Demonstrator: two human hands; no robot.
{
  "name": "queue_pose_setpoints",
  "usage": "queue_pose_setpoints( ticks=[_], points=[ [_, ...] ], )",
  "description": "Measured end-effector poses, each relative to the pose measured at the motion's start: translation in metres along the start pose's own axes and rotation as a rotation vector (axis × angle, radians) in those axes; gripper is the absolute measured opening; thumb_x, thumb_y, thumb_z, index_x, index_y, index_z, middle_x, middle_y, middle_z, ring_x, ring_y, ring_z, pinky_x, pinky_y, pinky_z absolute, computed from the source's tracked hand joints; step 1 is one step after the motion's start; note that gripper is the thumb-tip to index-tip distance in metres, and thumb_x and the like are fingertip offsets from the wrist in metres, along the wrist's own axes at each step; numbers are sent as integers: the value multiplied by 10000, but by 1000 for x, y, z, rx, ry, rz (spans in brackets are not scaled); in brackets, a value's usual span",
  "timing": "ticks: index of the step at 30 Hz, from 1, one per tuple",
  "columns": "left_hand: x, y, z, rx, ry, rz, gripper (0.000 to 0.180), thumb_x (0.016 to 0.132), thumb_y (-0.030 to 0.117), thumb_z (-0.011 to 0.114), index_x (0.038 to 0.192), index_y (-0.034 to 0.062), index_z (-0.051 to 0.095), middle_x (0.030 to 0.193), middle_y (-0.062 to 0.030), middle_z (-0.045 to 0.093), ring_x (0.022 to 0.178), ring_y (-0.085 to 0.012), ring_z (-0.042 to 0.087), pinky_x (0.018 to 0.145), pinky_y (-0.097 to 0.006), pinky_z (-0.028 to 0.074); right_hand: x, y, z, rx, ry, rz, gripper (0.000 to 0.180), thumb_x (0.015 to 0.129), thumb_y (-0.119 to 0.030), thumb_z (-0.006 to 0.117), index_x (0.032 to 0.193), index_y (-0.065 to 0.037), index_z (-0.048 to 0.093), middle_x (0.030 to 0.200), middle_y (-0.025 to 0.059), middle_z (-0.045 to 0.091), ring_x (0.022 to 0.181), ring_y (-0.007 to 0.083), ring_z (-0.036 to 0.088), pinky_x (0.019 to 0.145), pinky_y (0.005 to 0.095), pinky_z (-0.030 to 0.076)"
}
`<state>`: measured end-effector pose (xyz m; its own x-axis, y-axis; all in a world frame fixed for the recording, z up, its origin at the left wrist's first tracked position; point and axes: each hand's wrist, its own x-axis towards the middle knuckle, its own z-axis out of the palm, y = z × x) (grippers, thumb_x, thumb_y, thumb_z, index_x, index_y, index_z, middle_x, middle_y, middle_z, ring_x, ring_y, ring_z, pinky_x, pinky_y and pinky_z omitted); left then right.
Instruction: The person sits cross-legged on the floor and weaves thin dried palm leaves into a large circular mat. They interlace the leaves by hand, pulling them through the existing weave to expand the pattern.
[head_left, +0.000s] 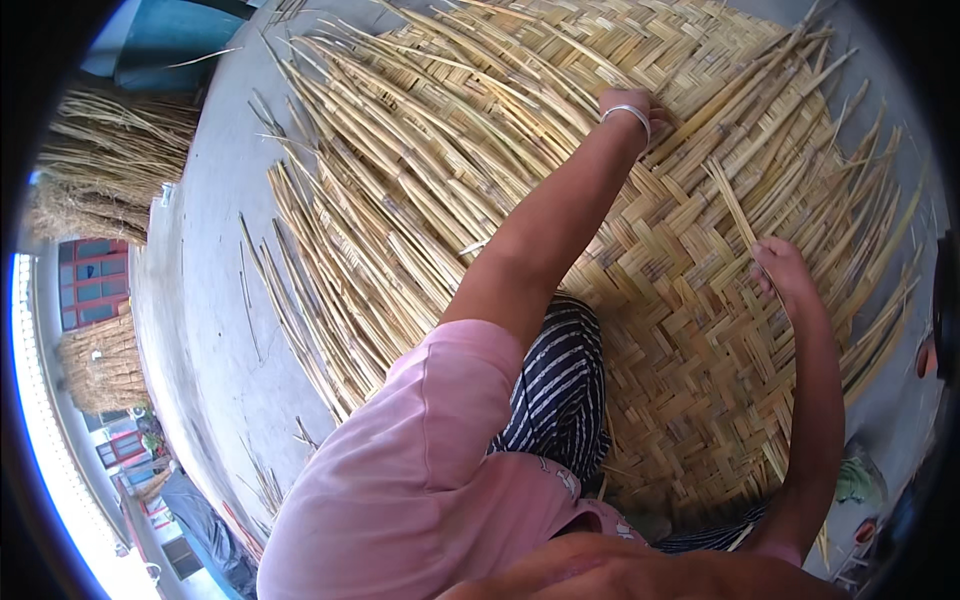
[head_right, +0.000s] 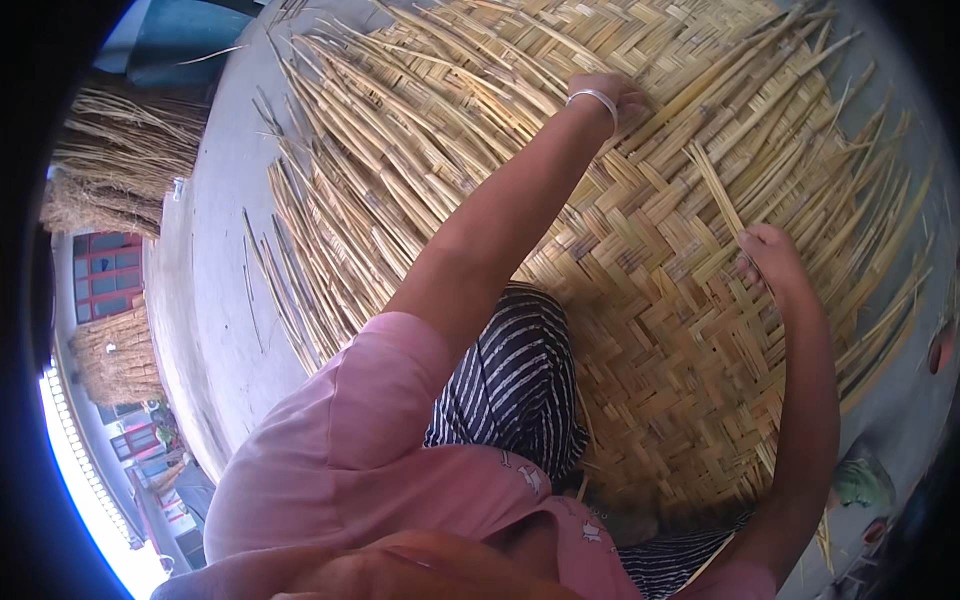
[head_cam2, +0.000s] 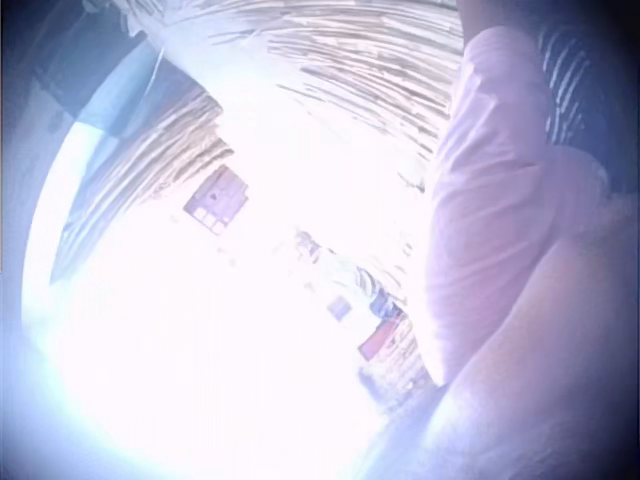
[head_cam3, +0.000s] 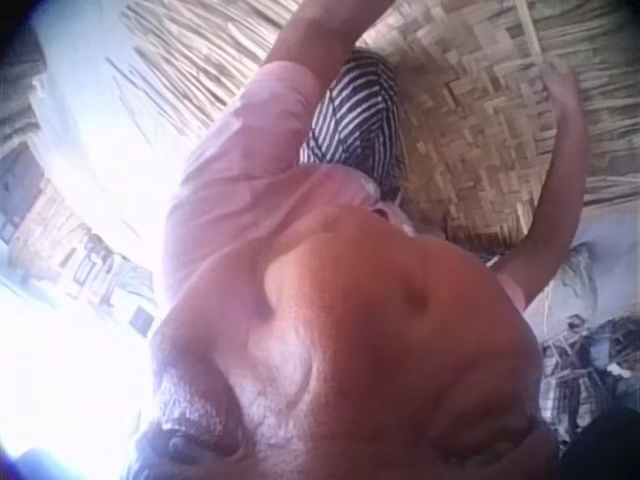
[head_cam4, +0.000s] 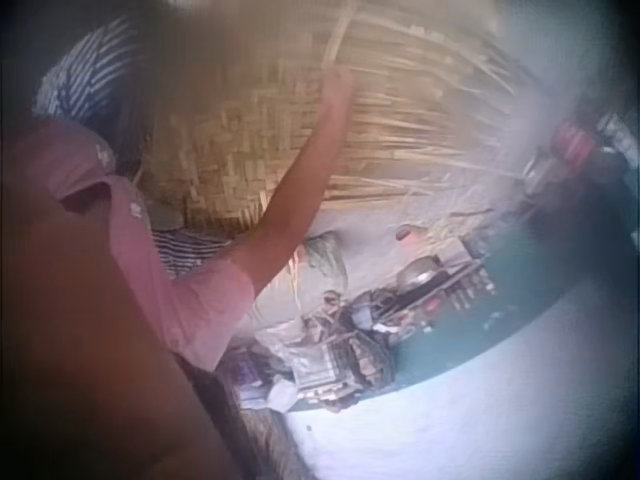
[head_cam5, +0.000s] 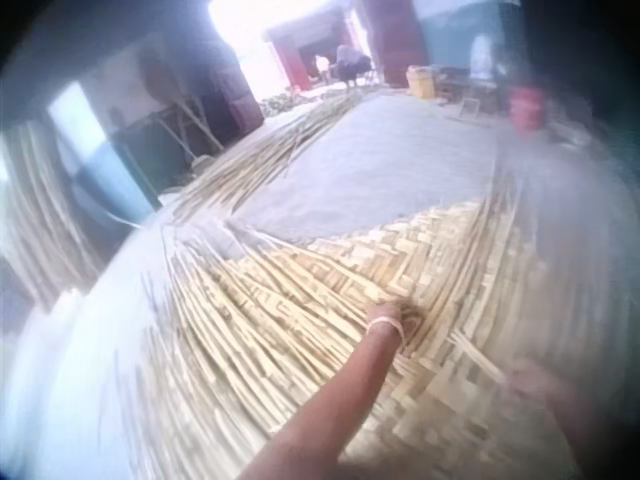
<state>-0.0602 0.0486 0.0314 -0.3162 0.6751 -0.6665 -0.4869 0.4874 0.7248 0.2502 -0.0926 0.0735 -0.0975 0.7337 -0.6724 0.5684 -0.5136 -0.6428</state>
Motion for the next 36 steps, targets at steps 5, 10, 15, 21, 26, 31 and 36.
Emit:
queue_pose_setpoints(
  ticks=[5, 10, 15, 21, 26, 31, 36],
  points=[
    [18, 1, -6, -38, -103, -141, 39, 941, 39, 673, 947, 1, 680, 826, -118, 739, 683, -186, 697, 484, -278, 561, -2, -8, -2, 0, -8, 13, 226, 1038, -222, 563, 1103, -17, 631, 701, 8, 611, 519, 73, 504, 450, 260, 373],
    [7, 7, 0, 232, -337, -126, 87, 940, 92, 705, 920, 10, 687, 818, -95, 734, 643, -167, 674, 519, -262, 580, 0, 6, -11, 51, -8, 20, 228, 1032, -259, 580, 1091, -47, 640, 703, -7, 606, 528, 67, 507, 452, 252, 375],
    [70, -2, -14, 257, -580, 132, 149, 984, 160, 656, 920, 30, 692, 816, -86, 722, 691, -180, 693, 560, -276, 577, 13, 19, -19, 14, -24, -143, 202, 1024, -316, 593, 951, -128, 602, 713, -39, 580, 537, 38, 471, 447, 233, 341],
    [86, 16, 14, 277, -660, 284, 111, 950, 94, 690, 854, 37, 692, 710, -90, 706, 517, -171, 644, 437, -264, 486, -10, -15, -25, 58, 58, -71, 265, 1037, -330, 598, 1040, -67, 628, 755, -29, 582, 542, 30, 448, 454, 223, 323],
    [61, 47, 37, 224, -596, 374, 78, 953, 107, 693, 907, 45, 686, 779, -88, 725, 611, -173, 685, 489, -274, 505, -5, -34, -26, 3, 112, -98, 280, 1035, -320, 605, 1088, -46, 634, 766, -17, 583, 547, 32, 440, 453, 225, 329],
    [50, 93, 9, 213, -446, 446, 76, 952, 89, 685, 947, 13, 683, 753, -97, 697, 603, -177, 666, 485, -274, 490, 36, -62, -8, -52, 138, -205, 271, 1027, -301, 613, 1101, -42, 642, 779, 0, 607, 552, 43, 450, 453, 225, 332],
    [74, 124, -37, 272, -429, 412, 80, 961, 65, 669, 928, -9, 674, 714, -104, 659, 512, -168, 579, 417, -273, 438, 64, -91, 20, -192, 113, -225, 227, 1017, -250, 604, 1065, -49, 697, 819, 50, 686, 596, 96, 547, 533, 292, 452]
  ],
)
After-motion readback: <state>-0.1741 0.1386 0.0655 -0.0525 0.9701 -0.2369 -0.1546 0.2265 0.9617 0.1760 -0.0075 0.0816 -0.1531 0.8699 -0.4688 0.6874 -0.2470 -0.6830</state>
